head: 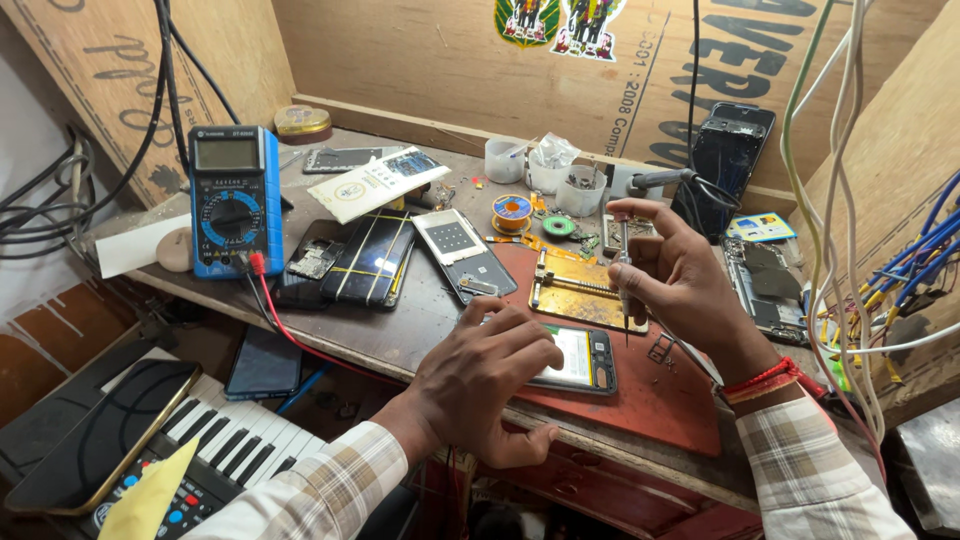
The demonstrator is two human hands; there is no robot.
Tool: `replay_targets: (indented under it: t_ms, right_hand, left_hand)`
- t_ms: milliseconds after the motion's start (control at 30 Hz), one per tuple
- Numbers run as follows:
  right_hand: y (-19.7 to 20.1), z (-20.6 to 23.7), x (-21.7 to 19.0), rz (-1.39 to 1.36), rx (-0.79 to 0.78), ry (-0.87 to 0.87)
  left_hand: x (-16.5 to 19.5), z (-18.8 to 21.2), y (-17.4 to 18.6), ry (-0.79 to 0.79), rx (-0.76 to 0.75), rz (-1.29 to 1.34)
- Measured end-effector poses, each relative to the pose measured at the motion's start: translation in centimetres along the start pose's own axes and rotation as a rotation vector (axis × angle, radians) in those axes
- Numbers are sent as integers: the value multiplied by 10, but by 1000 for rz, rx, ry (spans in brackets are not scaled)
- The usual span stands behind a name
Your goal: The person uses a screwdriver to unscrew and pry open the back cover of a smartphone on a cluttered repair workbench. They lift off the cover, hold and turn the phone to view its internal battery and board, then continue working on the opened phone with the screwdriver.
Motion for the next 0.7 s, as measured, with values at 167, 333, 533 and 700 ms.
replay_targets:
  t_ms: [167,333,533,700]
  right_hand:
    - [1,1,2,-74,-7,-9]
    - [3,0,3,-63,-7,9]
    - [5,-1,5,-66,3,8]
    - [6,-1,5,-70,10,11]
  left_hand:
    - [-10,5,5,90,71,95]
    - [-22,10,13,184,179,150]
    - [-34,17,32,126,81,6]
    - [-43,21,30,130,22,-87]
Point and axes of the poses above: each hand's wrist, its own z-axis away from the middle knuckle, its own y-axis out of the back of the hand, x = y × z, the point moved 6 cm from there along -z, towards the middle knuckle, and after that the axes turned 10 degrees about x, right-handed, at the moved point
